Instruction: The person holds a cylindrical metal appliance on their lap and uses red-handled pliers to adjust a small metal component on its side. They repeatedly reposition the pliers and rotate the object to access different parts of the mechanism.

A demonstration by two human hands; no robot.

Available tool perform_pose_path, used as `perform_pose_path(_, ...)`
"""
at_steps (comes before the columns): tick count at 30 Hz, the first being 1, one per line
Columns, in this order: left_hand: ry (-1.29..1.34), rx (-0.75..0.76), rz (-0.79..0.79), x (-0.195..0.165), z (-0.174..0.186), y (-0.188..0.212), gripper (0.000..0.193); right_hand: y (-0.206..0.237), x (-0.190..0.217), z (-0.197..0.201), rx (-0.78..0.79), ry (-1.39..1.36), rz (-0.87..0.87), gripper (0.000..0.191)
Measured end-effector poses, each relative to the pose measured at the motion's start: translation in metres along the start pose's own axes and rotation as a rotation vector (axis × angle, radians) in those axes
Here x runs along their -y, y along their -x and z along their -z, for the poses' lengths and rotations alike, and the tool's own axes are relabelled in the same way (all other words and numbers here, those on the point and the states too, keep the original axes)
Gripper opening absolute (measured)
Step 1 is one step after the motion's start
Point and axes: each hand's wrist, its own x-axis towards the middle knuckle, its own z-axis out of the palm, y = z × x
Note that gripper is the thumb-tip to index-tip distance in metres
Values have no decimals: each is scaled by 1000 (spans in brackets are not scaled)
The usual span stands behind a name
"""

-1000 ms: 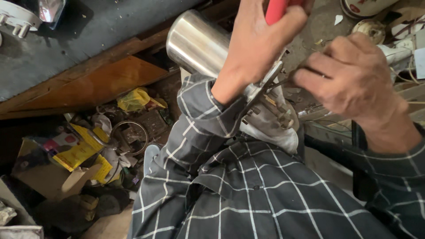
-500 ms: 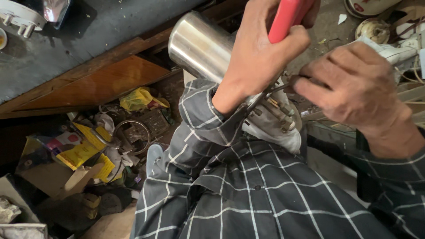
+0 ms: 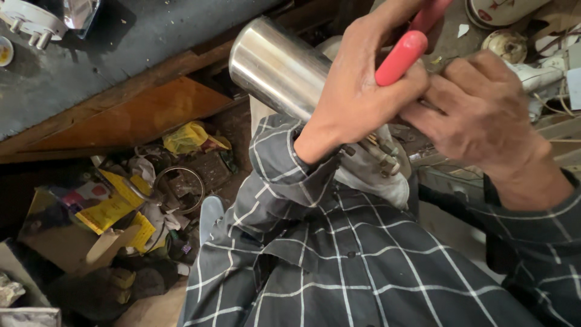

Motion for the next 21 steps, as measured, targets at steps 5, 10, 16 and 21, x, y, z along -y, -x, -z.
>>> perform_pose_path(5,59,8,-1,2,-1,-5,51,11,-1,-10,10,12,-3,14)
perform_pose_path(10,65,-12,53,3,-1,-5,59,36,3,-43,-71,-414,-260,22)
perform_pose_path(16,30,-33,-29,4,1,0,57,63,31,-92,-76,-966,-684,37)
perform_pose_path(21,36,-108,99,6,-1,-1,35,76,26,-110,-55,-1099,-652,31)
